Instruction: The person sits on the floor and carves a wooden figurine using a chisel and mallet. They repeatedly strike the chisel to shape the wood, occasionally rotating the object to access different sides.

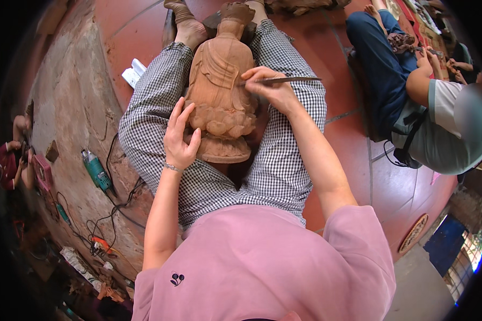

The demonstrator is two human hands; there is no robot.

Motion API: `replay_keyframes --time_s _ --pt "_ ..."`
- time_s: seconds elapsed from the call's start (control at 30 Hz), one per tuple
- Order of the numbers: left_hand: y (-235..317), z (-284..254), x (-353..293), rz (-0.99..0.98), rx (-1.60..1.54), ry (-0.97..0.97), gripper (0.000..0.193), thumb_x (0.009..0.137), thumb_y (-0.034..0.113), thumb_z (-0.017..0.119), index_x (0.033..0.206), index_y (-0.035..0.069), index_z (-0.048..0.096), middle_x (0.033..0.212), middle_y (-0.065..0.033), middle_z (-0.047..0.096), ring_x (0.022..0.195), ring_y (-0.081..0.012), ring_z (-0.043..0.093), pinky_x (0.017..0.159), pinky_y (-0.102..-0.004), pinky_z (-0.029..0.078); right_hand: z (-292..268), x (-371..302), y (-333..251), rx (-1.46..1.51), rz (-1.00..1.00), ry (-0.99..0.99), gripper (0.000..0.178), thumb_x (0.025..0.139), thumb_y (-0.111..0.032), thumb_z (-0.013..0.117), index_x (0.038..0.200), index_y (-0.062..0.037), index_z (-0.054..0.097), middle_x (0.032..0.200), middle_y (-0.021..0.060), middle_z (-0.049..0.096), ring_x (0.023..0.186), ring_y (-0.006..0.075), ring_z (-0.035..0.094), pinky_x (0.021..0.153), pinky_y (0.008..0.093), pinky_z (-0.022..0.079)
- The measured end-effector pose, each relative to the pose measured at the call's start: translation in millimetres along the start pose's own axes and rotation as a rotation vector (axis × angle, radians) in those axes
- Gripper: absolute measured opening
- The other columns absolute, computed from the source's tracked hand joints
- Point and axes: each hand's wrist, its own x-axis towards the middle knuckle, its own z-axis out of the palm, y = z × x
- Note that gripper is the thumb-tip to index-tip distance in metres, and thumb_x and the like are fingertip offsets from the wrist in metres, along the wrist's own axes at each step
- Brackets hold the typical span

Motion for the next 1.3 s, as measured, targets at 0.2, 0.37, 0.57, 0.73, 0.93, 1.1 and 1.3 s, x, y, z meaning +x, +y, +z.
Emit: replay_keyframes --time_s 0.2,0.37,0.57,0.73,0.93,1.1,1.3 --pt "-4 3 0 0.034 0.049 0.023 0.060 0.081 0.014 0.065 0.140 0.008 0.056 0.154 -0.0220 0.045 0.137 -0.0386 0.050 0.109 -0.0432 0.046 -1 -1 -6 -0.309 -0.268 -0.072 0.017 0.073 -0.015 0.087 0.085 -0.0058 0.078 0.136 0.0077 0.061 0.118 0.0244 0.057 0.101 0.0384 0.048" --pt "-5 3 -3 0.014 0.031 0.007 0.060 0.083 0.014 0.063 0.142 0.007 0.054 0.155 -0.0218 0.044 0.139 -0.0378 0.048 0.111 -0.0428 0.043 -5 9 -10 -0.159 -0.106 -0.032 0.013 0.077 -0.013 0.084 0.085 -0.0055 0.077 0.129 0.0076 0.066 0.125 0.0235 0.056 0.100 0.0376 0.050" --pt "-1 2 -1 0.028 0.080 0.025 0.061 0.081 0.016 0.064 0.141 0.009 0.056 0.154 -0.0209 0.045 0.136 -0.0378 0.051 0.107 -0.0417 0.048 -4 7 -8 -0.392 -0.329 -0.139 0.017 0.071 -0.011 0.088 0.084 -0.0061 0.078 0.130 0.0070 0.061 0.095 0.0161 0.061 0.085 0.0320 0.054" --pt "-3 2 -1 0.024 0.049 0.025 0.060 0.081 0.016 0.064 0.141 0.009 0.056 0.153 -0.0210 0.046 0.136 -0.0380 0.051 0.107 -0.0418 0.047 -9 16 -12 -0.328 -0.285 -0.146 0.015 0.074 -0.011 0.085 0.086 -0.0051 0.078 0.124 0.0074 0.065 0.097 0.0179 0.063 0.085 0.0323 0.054" --pt "-5 4 -1 0.055 0.076 0.042 0.060 0.081 0.014 0.064 0.140 0.008 0.056 0.153 -0.0215 0.046 0.136 -0.0378 0.052 0.109 -0.0416 0.046 -3 16 -22 -0.488 -0.342 -0.162 0.016 0.069 -0.010 0.088 0.080 -0.0049 0.077 0.123 0.0075 0.064 0.109 0.0203 0.062 0.087 0.0330 0.055" --pt "-2 5 -2 0.031 0.051 0.033 0.061 0.081 0.014 0.064 0.140 0.008 0.056 0.153 -0.0215 0.046 0.135 -0.0375 0.052 0.108 -0.0416 0.047 -4 5 -21 -0.338 -0.215 -0.127 0.016 0.071 -0.011 0.087 0.082 -0.0047 0.077 0.127 0.0101 0.063 0.110 0.0212 0.061 0.090 0.0346 0.054" --pt "-5 4 -2 0.036 0.046 0.044 0.060 0.080 0.013 0.064 0.140 0.008 0.057 0.153 -0.0204 0.046 0.133 -0.0369 0.054 0.104 -0.0399 0.050 0 8 -12 -0.309 -0.216 -0.080 0.016 0.072 -0.010 0.086 0.082 -0.0025 0.076 0.132 0.0095 0.062 0.111 0.0214 0.061 0.092 0.0344 0.053"
